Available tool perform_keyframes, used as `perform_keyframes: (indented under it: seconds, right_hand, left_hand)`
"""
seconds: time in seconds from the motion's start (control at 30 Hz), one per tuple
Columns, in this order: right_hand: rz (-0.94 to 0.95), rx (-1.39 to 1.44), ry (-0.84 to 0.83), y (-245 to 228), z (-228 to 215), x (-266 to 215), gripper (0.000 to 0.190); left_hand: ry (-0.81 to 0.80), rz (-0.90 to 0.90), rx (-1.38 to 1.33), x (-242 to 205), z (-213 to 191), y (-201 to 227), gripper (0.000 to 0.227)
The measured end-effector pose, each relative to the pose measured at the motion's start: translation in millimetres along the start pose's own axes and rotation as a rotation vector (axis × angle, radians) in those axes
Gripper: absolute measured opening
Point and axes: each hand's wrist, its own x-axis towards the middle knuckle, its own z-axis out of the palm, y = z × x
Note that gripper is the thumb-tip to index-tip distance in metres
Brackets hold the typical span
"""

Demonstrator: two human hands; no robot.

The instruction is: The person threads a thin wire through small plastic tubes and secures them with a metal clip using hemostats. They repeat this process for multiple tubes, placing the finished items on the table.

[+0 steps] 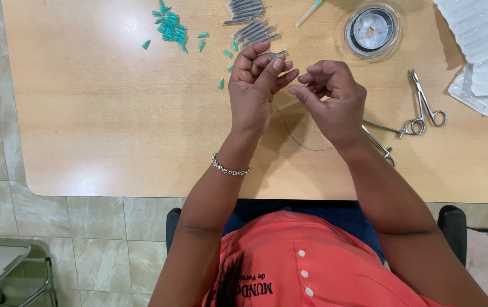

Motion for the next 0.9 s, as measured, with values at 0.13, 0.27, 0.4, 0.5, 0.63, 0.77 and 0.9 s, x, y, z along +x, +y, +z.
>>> perform_keyframes:
  seconds: [0.13,0.27,0.4,0.5,0.63,0.77,0.9]
  right_hand:
    - [0.052,-0.027,-0.06,-9.7,-2.1,1.8,0.046]
    - [0.045,-0.003,-0.052,-10.9,-0.5,2.7,0.036]
    - [0.077,0.032,-0.018,-8.5,0.2,1.9,0.034]
    - [0.066,0.011,-0.023,-5.5,-1.6,1.7,0.038]
    - [0.041,0.064,-0.132,-11.4,-11.2,6.8,0.046]
    - [0.176,0.038,-0.16,-4.4,-18.1,12.1,0.028]
    - [0.287,0.215,-0.096,0.8,-20.5,14.8,0.006]
  left_hand:
    - [0.003,0.017,-0.014,3.1,-1.9,5.7,0.035]
    - [0.044,0.037,-0.03,7.8,-3.3,9.1,0.041]
    - [0.039,0.014,0.006,4.4,-1.3,8.3,0.044]
    - [0.002,-0.007,0.032,1.6,-0.4,5.0,0.044]
    - [-0.039,-0.038,0.082,0.8,-1.6,6.4,0.051]
    - [-0.206,-0.213,0.245,-3.8,1.3,6.1,0.069]
    - [-0.293,-0.295,0.327,-9.1,7.3,3.7,0.068]
